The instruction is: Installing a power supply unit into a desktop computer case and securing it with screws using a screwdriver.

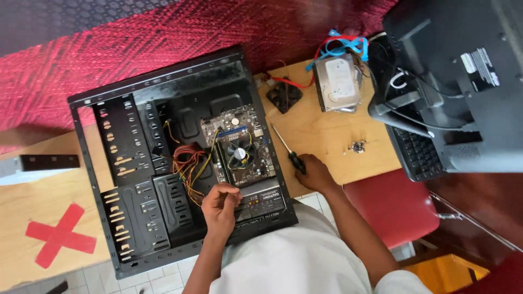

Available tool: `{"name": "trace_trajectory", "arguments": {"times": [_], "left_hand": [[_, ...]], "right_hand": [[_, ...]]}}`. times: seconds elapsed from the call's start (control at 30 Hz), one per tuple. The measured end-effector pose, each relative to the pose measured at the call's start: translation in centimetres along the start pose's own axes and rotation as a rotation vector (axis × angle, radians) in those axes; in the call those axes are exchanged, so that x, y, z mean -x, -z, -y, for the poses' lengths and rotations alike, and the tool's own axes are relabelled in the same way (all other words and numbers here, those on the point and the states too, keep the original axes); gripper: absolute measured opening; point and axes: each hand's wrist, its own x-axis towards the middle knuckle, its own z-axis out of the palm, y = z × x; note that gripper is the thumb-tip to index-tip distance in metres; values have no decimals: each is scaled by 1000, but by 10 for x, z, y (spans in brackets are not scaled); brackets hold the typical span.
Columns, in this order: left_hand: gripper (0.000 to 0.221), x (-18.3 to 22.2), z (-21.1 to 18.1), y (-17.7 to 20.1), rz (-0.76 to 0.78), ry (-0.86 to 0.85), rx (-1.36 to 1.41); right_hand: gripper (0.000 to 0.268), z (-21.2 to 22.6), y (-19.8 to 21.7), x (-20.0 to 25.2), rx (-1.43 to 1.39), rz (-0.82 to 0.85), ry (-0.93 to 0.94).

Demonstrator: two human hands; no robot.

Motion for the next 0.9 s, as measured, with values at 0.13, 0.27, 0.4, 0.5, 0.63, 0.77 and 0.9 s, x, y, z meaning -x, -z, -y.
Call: {"name": "trace_trajectory", "arguments": {"times": [0.13,0.27,0.4,0.5,0.63,0.77,0.9], "left_hand": [[20,-1,3,1,8,42,-1],[21,-4,2,2,-6,66,-1],[21,-3,1,2,-25,120,-22],[22,0,6,3,-31,128,-19],[23,0,5,3,-34,134,-28],[23,0,7,3,-62,121,-34],[23,-2,5,2,-89,117,-58]], "right_hand": [[40,-50,-8,24,-509,136,-185],[32,-47,-10,59,-892,80,-356],[15,-71,-9,55,-570,-312,-421],[16,-100,2,29,-372,-505,-449],[40,-72,26,10,-98,-527,-306],[28,-99,15,-22,73,-542,-229],[21,-114,19,-33,86,-567,-193]]}}
